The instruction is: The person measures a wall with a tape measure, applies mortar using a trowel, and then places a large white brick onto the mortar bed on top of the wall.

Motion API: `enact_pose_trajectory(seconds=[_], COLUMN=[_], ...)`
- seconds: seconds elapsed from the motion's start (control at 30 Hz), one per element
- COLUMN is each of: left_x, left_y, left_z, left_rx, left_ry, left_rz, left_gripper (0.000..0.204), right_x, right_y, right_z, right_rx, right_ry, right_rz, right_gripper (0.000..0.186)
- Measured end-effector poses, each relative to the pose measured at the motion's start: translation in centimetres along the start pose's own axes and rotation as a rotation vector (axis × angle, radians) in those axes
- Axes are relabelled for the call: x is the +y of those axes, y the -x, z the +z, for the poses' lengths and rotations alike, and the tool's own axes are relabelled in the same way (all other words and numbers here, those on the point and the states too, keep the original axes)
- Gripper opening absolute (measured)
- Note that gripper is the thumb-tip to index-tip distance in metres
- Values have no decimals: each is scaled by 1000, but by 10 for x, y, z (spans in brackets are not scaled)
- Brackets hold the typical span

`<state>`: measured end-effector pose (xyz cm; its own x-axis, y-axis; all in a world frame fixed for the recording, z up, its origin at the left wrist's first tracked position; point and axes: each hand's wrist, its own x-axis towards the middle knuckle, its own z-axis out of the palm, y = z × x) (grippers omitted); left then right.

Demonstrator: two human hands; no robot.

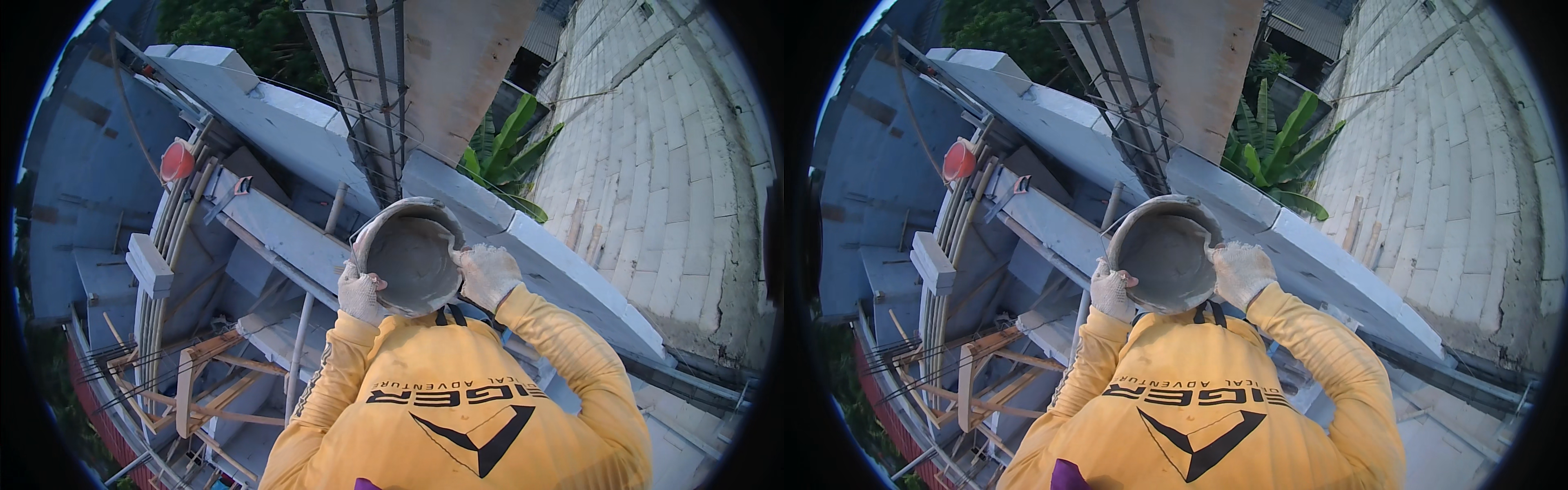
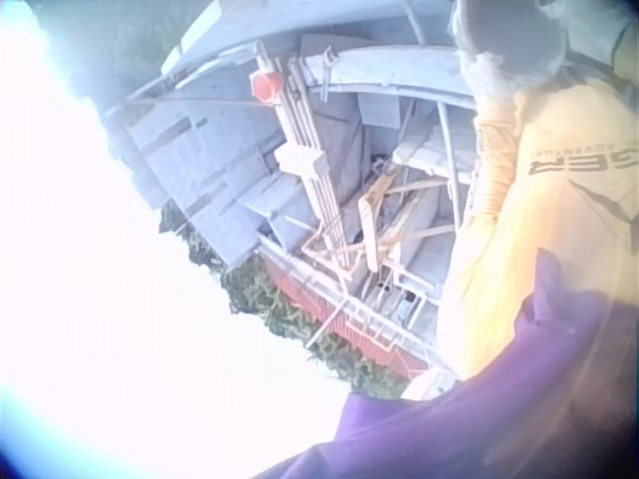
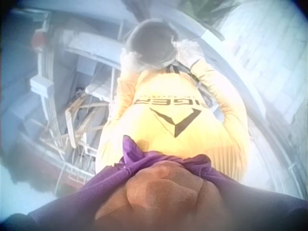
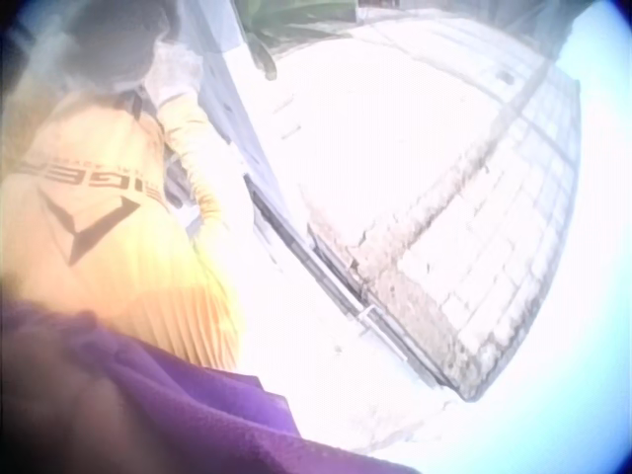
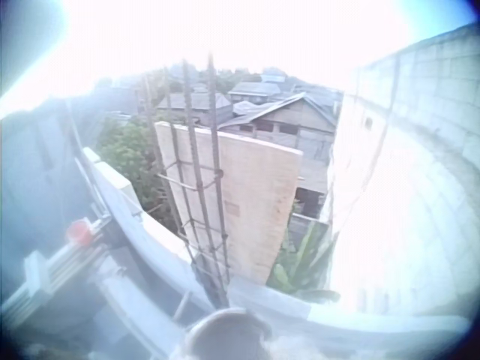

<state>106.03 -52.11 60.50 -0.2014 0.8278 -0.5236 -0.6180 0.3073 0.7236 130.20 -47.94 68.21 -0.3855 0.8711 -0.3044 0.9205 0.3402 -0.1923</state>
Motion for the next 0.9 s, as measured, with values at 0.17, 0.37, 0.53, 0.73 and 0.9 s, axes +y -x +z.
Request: enact_pose_trajectory(seconds=[0.17,0.37,0.53,0.73,0.9], left_x=[-1,7,-2,-10,-27], left_y=[-2,0,-2,-6,-24], left_z=[4,1,-12,-10,-23], left_rx=[27,-18,-14,1,59], left_ry=[15,3,14,7,5], left_rz=[-22,-38,-41,-15,-49], left_gripper=[40,44,54,60,45], right_x=[-4,25,40,48,50], right_y=[-1,10,18,27,29], right_z=[20,43,51,62,48], right_rx=[-340,-285,-227,-204,-334], right_ry=[-110,-483,-613,-777,-1075], right_rz=[-61,-209,-88,-39,147], right_gripper=[27,43,52,53,48])
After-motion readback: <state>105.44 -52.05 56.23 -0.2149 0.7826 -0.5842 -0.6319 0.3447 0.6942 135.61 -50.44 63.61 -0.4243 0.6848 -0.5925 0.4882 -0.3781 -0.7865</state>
